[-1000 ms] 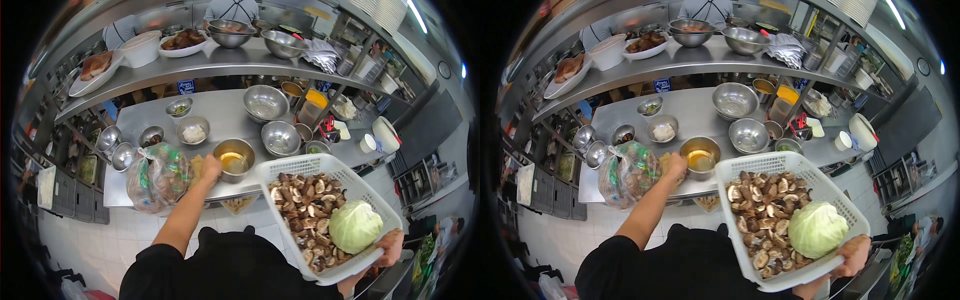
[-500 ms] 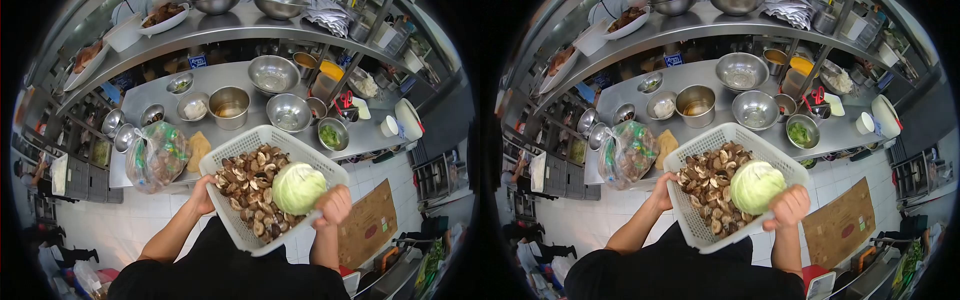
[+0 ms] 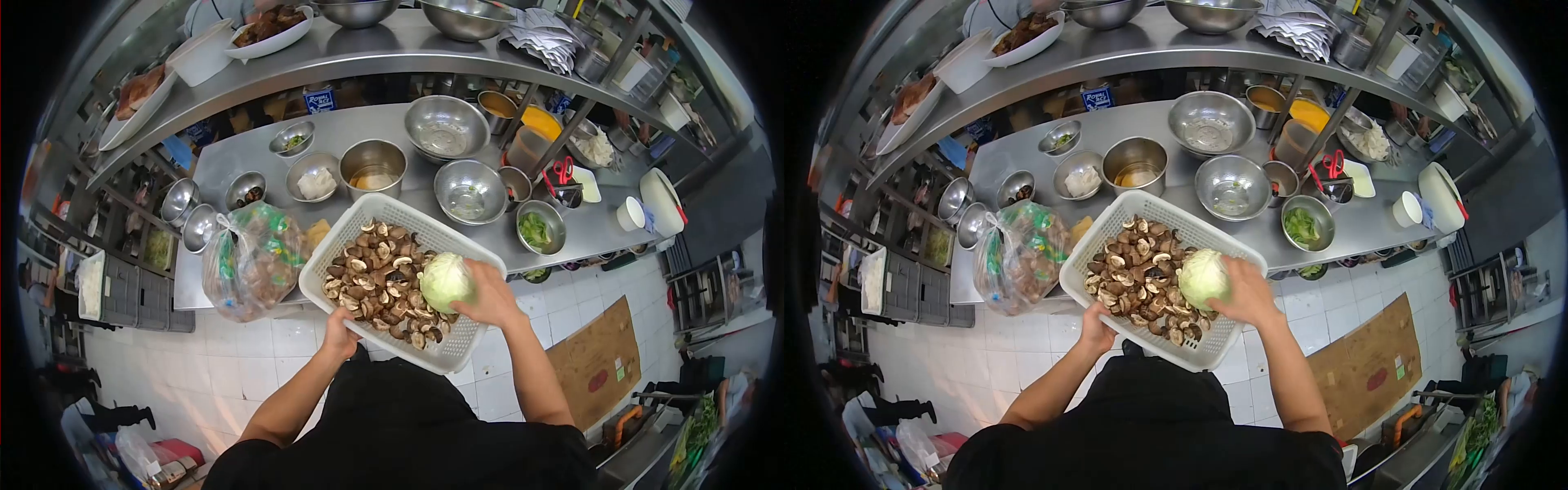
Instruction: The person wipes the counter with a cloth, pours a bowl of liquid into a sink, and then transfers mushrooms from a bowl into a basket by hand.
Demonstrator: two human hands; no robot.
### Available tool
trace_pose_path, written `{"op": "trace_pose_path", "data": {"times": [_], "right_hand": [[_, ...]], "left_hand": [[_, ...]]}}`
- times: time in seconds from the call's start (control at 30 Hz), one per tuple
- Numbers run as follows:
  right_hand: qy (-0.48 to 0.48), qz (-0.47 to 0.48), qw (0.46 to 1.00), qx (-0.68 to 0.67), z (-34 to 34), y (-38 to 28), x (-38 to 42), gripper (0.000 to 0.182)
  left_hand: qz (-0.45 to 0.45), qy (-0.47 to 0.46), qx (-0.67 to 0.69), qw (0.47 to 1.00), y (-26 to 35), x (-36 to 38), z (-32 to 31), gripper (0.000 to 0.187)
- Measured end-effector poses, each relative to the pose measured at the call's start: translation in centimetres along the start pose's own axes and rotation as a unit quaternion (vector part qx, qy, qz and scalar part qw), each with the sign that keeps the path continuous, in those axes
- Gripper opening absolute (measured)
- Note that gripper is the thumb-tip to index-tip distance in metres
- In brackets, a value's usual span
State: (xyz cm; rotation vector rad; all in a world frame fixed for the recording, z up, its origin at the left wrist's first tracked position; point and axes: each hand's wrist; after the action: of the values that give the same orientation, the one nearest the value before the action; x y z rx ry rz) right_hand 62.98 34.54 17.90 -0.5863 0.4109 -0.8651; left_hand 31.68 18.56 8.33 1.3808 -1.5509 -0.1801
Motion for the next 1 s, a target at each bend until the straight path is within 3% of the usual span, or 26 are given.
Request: {"op": "trace_pose_path", "data": {"times": [0.03, 0.07, 0.13, 0.23, 0.37, 0.5, 0.53, 0.6, 0.67, 0.73, 0.77, 0.93, 1.0], "right_hand": [[-0.085, -0.088, 0.991, 0.052, -0.2, -0.5, -1.2, 0.101], [-0.083, -0.088, 0.991, 0.054, -0.7, -0.8, -2.5, 0.101], [-0.148, -0.171, 0.972, 0.07, -1.5, -1.5, -4.9, 0.122], [-0.151, -0.195, 0.964, 0.103, -1.1, -2.1, -5.8, 0.127], [-0.171, -0.218, 0.956, 0.095, -0.7, -1.2, -5.3, 0.128], [-0.177, -0.17, 0.964, -0.105, -0.8, 1.3, -4.9, 0.111], [-0.168, -0.129, 0.972, -0.099, -2.4, 3.0, -4.7, 0.103], [-0.239, -0.118, 0.962, -0.059, -1.7, 1.8, -4.2, 0.106], [-0.236, -0.137, 0.962, -0.011, -0.8, 0.6, -3.5, 0.105], [-0.258, -0.029, 0.959, -0.113, -0.7, 1.1, -3.1, 0.1], [-0.208, 0.021, 0.969, -0.132, -0.7, 1.1, -2.0, 0.093], [-0.147, 0.046, 0.975, -0.157, 0.7, 0.5, -0.1, 0.086], [-0.015, 0.004, 0.958, -0.288, 2.2, 1.2, 0.8, 0.084]], "left_hand": [[-0.003, -0.001, 0.0, 1.0, -0.3, -0.1, -0.1, 0.059], [-0.004, -0.004, 0.0, 1.0, -0.6, 0.0, -0.3, 0.059], [-0.001, 0.018, 0.009, 1.0, -1.0, 0.1, -1.2, 0.07], [-0.002, 0.044, 0.043, 0.998, -1.5, 0.1, -1.8, 0.069], [-0.011, 0.021, 0.07, 0.997, -1.6, 0.0, -2.2, 0.07], [-0.036, 0.015, 0.078, 0.996, -3.6, -1.8, -1.0, 0.072], [-0.023, -0.005, 0.068, 0.997, -3.5, -1.8, -1.4, 0.072], [-0.016, -0.001, 0.054, 0.998, -2.7, -0.9, -2.0, 0.071], [0.01, -0.015, 0.033, 0.999, -2.7, -1.3, -1.2, 0.072], [0.028, -0.016, 0.018, 0.999, -2.3, -1.0, -2.0, 0.073], [0.036, -0.001, -0.004, 0.999, -2.1, -0.7, -2.2, 0.074], [0.059, 0.011, -0.062, 0.996, -1.9, -0.3, -2.7, 0.075], [0.071, 0.028, -0.066, 0.995, -1.8, 0.0, -3.3, 0.073]]}}
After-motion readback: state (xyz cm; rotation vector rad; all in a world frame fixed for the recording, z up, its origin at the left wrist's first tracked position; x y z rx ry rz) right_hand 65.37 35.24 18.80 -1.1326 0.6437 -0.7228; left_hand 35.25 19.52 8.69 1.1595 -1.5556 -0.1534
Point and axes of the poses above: each hand's wrist, its own x-axis away from the middle knuckle, its own z-axis out of the back of the hand, y = z × x, and after that the axes turned 13 degrees about -x, right-handed
